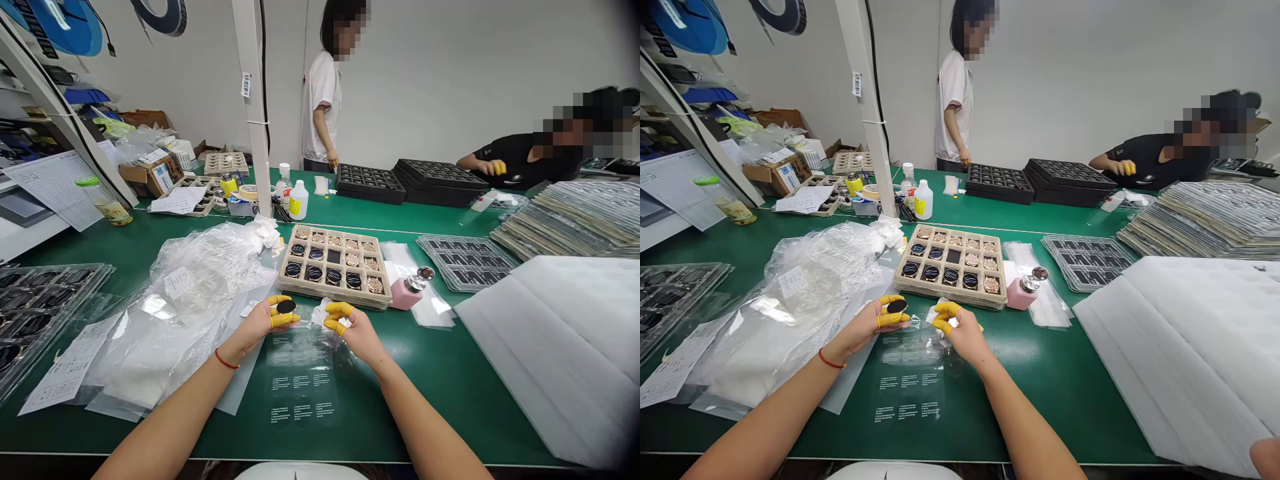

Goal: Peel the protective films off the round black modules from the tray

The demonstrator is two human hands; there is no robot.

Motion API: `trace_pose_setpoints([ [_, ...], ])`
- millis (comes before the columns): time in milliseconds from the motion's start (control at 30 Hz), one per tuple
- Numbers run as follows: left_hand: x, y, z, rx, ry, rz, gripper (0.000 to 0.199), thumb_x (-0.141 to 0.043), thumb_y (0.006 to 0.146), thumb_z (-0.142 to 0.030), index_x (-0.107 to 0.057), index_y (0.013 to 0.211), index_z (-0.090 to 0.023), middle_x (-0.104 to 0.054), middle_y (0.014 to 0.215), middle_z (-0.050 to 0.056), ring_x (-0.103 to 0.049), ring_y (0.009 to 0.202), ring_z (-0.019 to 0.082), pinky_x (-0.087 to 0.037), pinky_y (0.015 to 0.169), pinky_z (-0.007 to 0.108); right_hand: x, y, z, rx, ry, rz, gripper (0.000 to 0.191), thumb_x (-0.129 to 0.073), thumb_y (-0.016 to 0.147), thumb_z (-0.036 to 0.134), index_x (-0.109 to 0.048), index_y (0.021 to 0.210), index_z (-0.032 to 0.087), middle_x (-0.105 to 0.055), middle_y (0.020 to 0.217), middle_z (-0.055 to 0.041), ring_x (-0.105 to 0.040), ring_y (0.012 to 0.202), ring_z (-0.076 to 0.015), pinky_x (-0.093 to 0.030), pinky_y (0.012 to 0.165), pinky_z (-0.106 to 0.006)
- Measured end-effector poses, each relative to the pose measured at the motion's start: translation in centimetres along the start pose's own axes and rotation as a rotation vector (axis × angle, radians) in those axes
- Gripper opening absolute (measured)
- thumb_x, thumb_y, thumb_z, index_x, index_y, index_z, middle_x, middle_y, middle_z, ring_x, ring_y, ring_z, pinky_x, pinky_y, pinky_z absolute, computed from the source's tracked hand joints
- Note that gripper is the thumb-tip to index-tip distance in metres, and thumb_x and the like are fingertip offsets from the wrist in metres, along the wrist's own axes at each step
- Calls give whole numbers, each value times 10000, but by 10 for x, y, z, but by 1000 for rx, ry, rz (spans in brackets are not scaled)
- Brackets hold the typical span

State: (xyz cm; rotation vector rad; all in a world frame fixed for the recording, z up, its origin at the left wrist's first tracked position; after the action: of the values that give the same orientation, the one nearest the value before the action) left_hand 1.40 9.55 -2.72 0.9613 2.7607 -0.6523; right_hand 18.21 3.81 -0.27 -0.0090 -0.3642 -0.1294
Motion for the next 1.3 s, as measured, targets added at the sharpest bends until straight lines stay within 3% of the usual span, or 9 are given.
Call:
trace_pose_setpoints([
  [467,3,2,-2,-51,12,34,578,-770,658,-269,-469,1140,-161,-691,937,87,-678,895,217,-505,910,402,-5,-1,2,0,-51,1,132,-592,764,340,-596,822,221,-634,825,-20,-573,804,-190,-426,793,-347],
  [633,-2,0,-8,-179,152,17,597,-736,685,-290,-418,1178,-183,-679,940,72,-662,930,225,-479,911,425,15,-3,23,73,78,-27,114,-606,775,334,-588,771,221,-598,1094,-51,-518,1064,-222,-343,958,-374],
  [733,-16,-4,-4,-233,240,55,546,-696,721,-308,-409,1174,-206,-664,940,60,-659,904,213,-486,871,397,24,-3,28,17,269,-105,161,-623,771,376,-575,759,222,-584,1166,-52,-491,1118,-228,-313,991,-384],
  [967,-44,-13,4,-310,419,136,445,-658,735,-218,-471,1139,-218,-622,973,33,-611,849,162,-476,785,304,-33,0,8,-256,483,48,277,-748,597,432,-635,665,188,-640,1047,-61,-554,971,-209,-384,904,-352],
  [1167,-49,-14,4,-315,407,167,440,-649,732,-188,-489,1142,-213,-626,991,37,-608,845,161,-473,771,288,-49,-2,7,-252,477,110,260,-728,600,429,-641,635,187,-646,762,-21,-551,758,-162,-421,737,-296],
  [1300,-47,-13,5,-326,412,163,432,-648,735,-194,-491,1138,-214,-624,988,31,-606,836,157,-469,762,280,-47,-3,4,-263,432,92,288,-719,599,461,-648,635,184,-623,690,-7,-534,700,-151,-417,689,-284],
])
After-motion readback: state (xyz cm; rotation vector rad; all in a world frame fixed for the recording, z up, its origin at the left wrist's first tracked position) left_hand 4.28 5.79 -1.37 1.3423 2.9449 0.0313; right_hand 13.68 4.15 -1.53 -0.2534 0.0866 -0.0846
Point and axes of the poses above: each hand's wrist, its own y-axis towards the middle knuckle, its own x-axis out of the back of the hand, z = x × y, the point moved 10 cm from there along y, towards the middle knuckle
